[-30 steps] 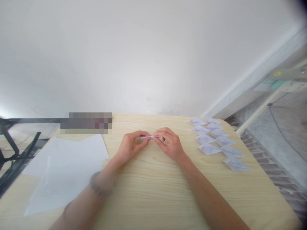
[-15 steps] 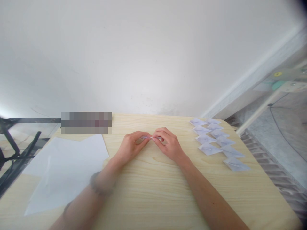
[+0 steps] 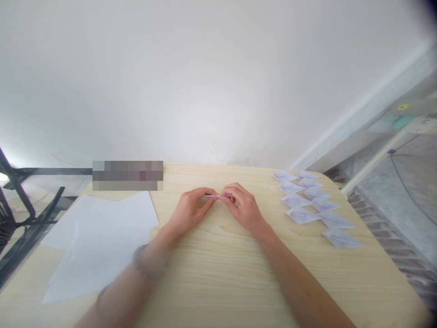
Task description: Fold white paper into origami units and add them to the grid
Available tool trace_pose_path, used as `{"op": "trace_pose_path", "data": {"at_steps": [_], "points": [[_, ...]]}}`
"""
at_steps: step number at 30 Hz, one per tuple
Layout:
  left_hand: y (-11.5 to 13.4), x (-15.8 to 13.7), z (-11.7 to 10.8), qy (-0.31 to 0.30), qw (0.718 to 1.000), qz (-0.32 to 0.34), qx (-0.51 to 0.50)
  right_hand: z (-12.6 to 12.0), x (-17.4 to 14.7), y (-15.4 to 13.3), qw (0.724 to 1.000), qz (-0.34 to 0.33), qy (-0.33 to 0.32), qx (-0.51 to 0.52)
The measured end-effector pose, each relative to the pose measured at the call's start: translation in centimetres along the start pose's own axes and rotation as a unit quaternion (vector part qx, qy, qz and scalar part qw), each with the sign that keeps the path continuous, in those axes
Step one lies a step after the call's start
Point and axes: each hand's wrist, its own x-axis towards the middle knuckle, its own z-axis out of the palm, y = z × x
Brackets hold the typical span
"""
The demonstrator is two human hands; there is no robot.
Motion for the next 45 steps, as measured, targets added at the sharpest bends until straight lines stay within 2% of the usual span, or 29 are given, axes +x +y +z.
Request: {"op": "trace_pose_path", "data": {"at_steps": [7,20,27,38,45], "points": [[-0.06,0.18,-0.09,0.022,1.0,-0.016,0.002,-0.15,0.16,0.04,0.998,0.031,0.046,0.023],[-0.37,0.2,0.1,0.015,1.0,0.011,0.001,-0.17,0.04,0.25,1.0,0.012,0.023,0.011],[-0.51,0.25,0.11,0.024,1.0,0.003,0.009,0.13,-0.08,0.51,0.999,0.028,0.02,0.033],[-0.52,0.17,0.12,-0.008,1.0,0.02,-0.008,-0.02,0.0,0.53,0.999,0.019,0.021,0.021],[-0.51,0.17,0.12,-0.008,1.0,0.012,0.009,-0.05,-0.03,0.48,1.0,0.013,0.008,0.013]]}}
